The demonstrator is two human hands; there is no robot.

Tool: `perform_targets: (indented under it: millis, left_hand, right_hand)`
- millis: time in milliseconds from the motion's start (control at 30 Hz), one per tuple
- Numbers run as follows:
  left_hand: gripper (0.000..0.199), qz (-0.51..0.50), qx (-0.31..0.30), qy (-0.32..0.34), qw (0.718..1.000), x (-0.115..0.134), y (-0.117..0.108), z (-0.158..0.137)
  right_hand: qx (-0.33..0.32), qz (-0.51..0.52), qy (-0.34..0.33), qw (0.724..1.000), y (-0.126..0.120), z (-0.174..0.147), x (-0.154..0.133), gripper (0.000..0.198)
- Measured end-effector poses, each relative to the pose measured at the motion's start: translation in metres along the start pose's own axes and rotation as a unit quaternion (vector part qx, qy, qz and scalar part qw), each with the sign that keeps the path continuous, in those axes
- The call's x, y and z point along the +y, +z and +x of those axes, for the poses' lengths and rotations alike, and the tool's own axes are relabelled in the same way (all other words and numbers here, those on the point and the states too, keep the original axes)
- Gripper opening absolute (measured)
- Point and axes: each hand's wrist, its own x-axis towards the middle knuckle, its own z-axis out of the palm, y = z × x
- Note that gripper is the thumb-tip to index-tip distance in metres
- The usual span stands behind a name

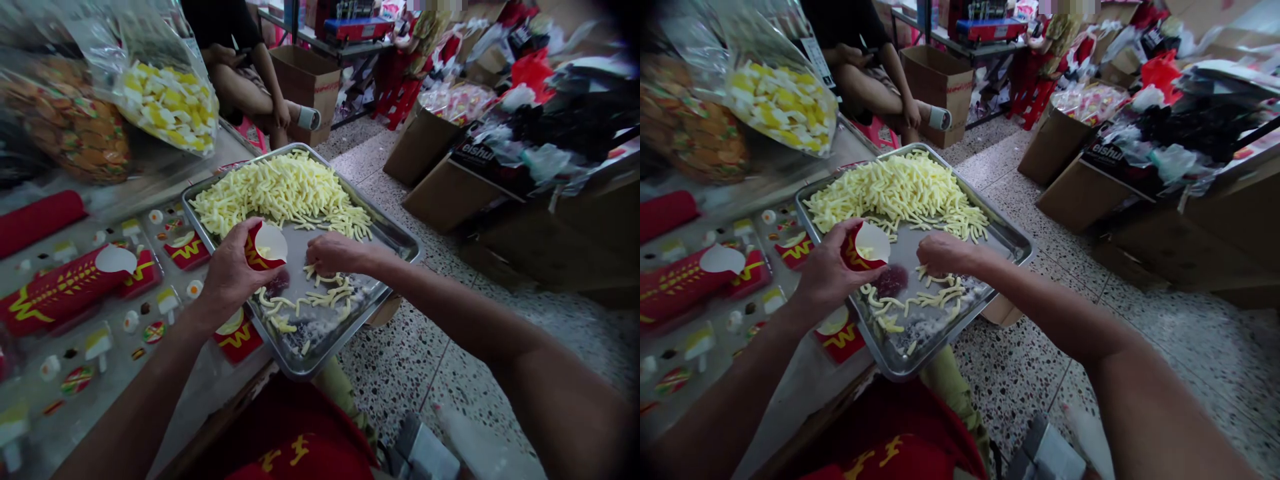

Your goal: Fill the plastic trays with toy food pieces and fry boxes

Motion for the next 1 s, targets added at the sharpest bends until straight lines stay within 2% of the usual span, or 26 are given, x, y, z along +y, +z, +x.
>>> perform_targets:
  millis: [67,133,167,233,300,367,433,567,667,800,933,1000]
  left_hand:
    - [0.082,0.005,-0.008,-0.01,1.0,-0.003,-0.001,-0.001]
    - [0.082,0.009,-0.013,-0.02,1.0,-0.007,-0.005,-0.003]
    - [0.082,0.011,-0.013,-0.023,1.0,-0.008,-0.006,-0.004]
    - [0.081,0.015,-0.01,-0.029,0.999,-0.01,-0.008,-0.004]
    - [0.079,0.022,-0.017,-0.028,0.999,-0.008,-0.007,-0.003]
    - [0.077,0.03,-0.044,-0.018,0.998,-0.001,-0.001,0.0]
    - [0.076,0.045,-0.074,-0.005,0.996,0.007,0.006,0.002]
    - [0.071,0.095,-0.081,0.0,0.992,0.014,0.015,-0.003]
    - [0.069,0.124,-0.078,-0.012,0.989,0.01,0.01,-0.009]
    - [0.071,0.139,-0.066,-0.023,0.988,0.003,-0.003,-0.01]
    - [0.07,0.144,-0.061,-0.035,0.987,0.004,-0.009,-0.004]
    - [0.069,0.151,-0.066,-0.024,0.986,0.009,-0.007,-0.002]
  right_hand:
    - [0.01,0.014,-0.001,1.0,0.002,0.007,0.004,0.017]
    - [0.044,0.105,0.018,0.993,0.003,0.006,0.017,0.016]
    - [0.078,0.172,0.042,0.981,0.002,0.003,0.026,0.016]
    - [0.153,0.295,0.09,0.939,0.001,-0.005,0.045,0.018]
    - [0.193,0.332,0.12,0.916,0.001,-0.014,0.059,0.019]
    - [0.187,0.295,0.127,0.928,0.004,-0.02,0.061,0.015]
    - [0.178,0.207,0.133,0.953,0.01,-0.023,0.054,0.012]
    - [0.175,0.073,0.118,0.975,0.021,-0.021,0.032,0.014]
    - [0.16,0.087,0.112,0.977,0.017,-0.023,0.03,0.013]
    - [0.094,0.121,0.076,0.985,0.004,-0.03,0.039,0.019]
    - [0.117,0.067,0.065,0.989,0.003,-0.034,0.028,0.034]
    - [0.095,0.015,0.086,0.992,0.009,-0.032,0.017,0.029]
